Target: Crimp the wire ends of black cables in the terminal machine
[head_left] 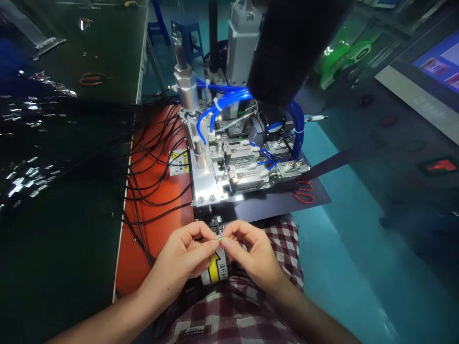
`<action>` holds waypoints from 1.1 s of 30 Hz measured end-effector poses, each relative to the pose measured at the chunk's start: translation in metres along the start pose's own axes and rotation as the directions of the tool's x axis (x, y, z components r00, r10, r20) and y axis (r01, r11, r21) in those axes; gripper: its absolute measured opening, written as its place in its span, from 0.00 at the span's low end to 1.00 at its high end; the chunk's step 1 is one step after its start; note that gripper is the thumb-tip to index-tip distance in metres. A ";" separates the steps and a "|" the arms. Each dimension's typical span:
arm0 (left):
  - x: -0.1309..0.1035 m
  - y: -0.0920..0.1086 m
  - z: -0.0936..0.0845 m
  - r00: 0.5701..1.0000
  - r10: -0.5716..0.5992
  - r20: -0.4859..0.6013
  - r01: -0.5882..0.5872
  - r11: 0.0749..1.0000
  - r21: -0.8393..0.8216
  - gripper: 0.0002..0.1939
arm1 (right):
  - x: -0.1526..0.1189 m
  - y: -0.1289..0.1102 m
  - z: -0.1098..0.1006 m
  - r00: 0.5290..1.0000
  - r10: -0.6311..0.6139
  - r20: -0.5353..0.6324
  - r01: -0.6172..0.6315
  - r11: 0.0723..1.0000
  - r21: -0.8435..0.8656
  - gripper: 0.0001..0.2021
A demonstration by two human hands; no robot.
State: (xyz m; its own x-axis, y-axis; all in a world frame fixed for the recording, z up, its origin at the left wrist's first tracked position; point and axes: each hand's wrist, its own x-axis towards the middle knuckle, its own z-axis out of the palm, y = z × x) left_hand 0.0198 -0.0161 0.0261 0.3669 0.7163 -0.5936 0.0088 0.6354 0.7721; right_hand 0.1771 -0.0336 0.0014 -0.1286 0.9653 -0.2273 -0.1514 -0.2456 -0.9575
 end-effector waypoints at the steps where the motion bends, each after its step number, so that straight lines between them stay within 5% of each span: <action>1: 0.000 0.000 0.000 1.000 0.000 -0.001 0.000 1.000 0.003 0.09 | 0.000 0.000 0.000 1.000 0.019 0.000 -0.019 1.000 0.019 0.02; 17: -0.002 -0.005 0.002 0.998 0.048 -0.041 -0.045 0.997 0.062 0.11 | -0.002 0.002 0.007 0.991 0.133 -0.030 -0.124 0.971 0.202 0.06; 33: -0.001 -0.004 0.003 0.998 0.054 -0.039 -0.053 0.998 0.037 0.11 | -0.003 -0.002 0.010 0.981 0.178 -0.083 -0.161 0.971 0.179 0.08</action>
State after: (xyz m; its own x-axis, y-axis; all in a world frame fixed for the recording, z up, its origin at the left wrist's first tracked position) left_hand 0.0225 -0.0203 0.0248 0.3299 0.7604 -0.5594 0.0240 0.5856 0.8103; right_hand 0.1677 -0.0373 0.0055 -0.0720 0.9101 -0.4080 -0.3014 -0.4098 -0.8610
